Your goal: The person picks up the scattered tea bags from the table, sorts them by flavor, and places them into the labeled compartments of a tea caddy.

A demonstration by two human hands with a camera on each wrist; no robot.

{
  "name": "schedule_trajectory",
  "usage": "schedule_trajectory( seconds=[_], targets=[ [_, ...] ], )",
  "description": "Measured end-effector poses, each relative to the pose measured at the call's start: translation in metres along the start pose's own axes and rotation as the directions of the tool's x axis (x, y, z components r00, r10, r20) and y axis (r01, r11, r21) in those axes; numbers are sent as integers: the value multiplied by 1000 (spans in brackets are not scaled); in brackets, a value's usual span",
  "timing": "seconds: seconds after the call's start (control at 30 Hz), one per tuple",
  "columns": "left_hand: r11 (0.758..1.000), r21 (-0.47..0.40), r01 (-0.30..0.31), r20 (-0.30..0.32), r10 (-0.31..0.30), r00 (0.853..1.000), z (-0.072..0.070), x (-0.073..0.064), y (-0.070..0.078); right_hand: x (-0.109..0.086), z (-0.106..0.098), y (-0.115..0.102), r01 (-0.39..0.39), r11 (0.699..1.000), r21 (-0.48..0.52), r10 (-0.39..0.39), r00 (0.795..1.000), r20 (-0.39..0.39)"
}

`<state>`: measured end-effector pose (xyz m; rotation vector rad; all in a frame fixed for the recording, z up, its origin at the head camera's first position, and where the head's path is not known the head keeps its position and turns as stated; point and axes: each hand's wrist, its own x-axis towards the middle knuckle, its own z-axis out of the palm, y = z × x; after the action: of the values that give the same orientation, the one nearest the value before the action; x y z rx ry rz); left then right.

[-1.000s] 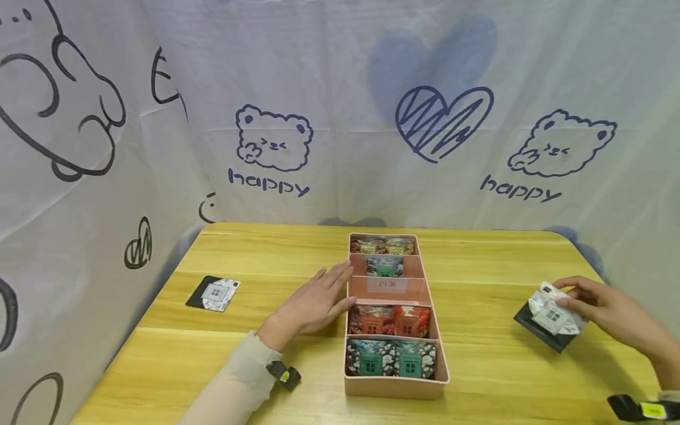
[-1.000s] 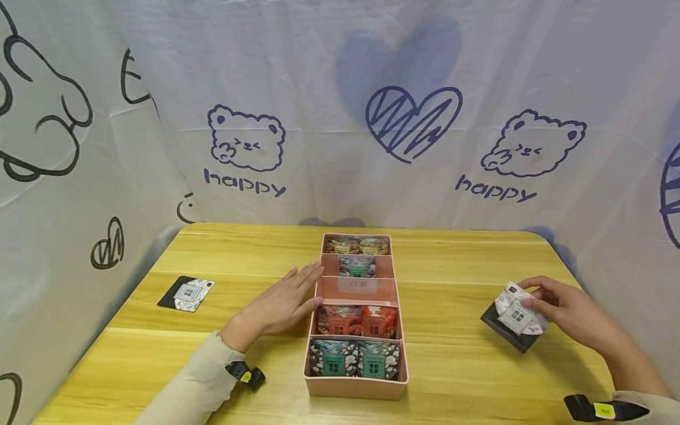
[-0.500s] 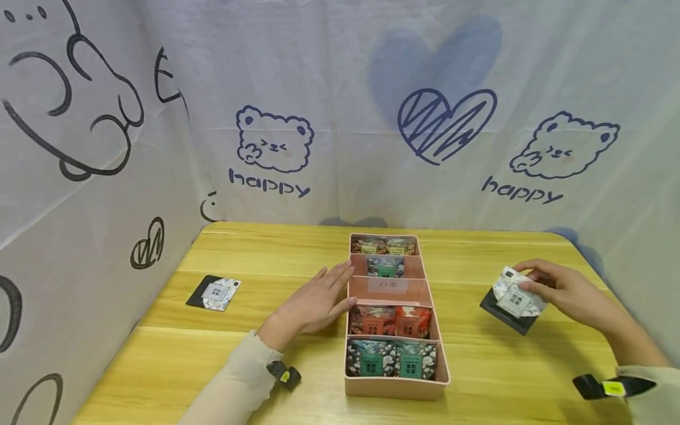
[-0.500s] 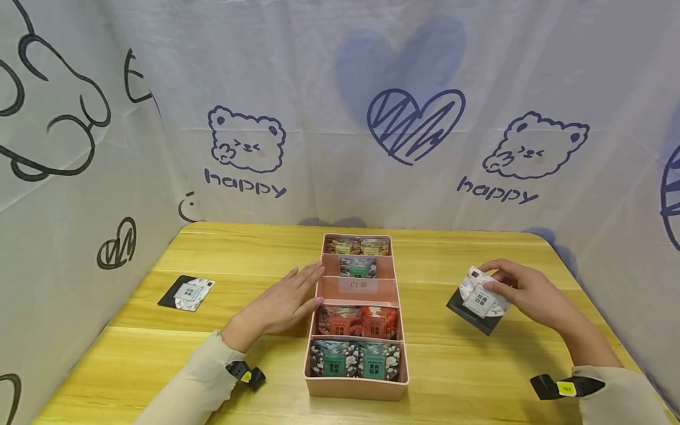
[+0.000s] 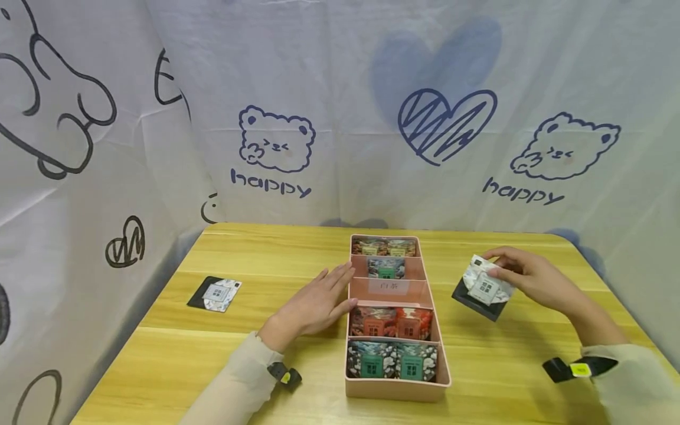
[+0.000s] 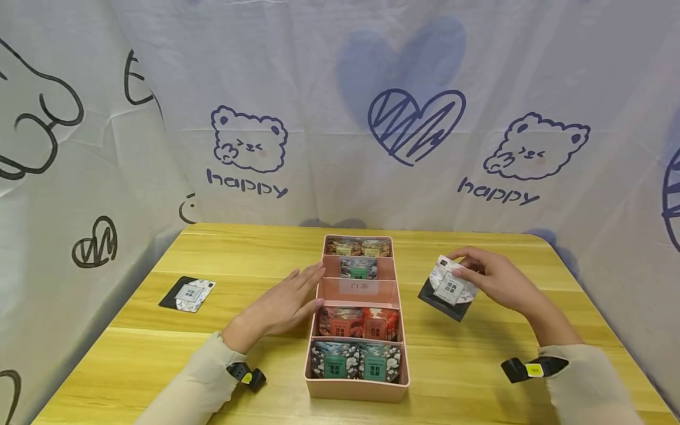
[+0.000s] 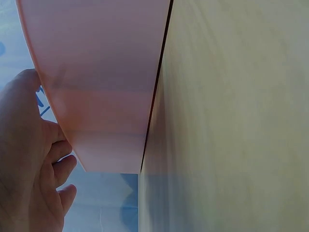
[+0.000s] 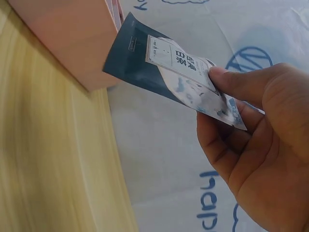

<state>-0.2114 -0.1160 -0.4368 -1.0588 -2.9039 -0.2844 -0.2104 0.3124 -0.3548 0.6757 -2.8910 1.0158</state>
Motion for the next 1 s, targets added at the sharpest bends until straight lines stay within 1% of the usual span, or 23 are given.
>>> schedule_trajectory(
  seconds=[0.2,0.5,0.7,1.0],
  targets=[
    [1000,11,-7,-15,7,1000,4,-1,-1,11,10,-14,11,1000,-20,-10,1000,6],
    [1000,28,-6,-22,7,1000,10,-2,-3,32,32,-32,79,997,-5,-79,997,10],
    [1000,26,-9,-15,9,1000,7,0,-4,50,42,-40,93,995,33,-94,995,35],
    [1000,14,-11,-2,11,1000,3,1,-5,71,61,-43,98,993,67,-102,993,57]
  ],
)
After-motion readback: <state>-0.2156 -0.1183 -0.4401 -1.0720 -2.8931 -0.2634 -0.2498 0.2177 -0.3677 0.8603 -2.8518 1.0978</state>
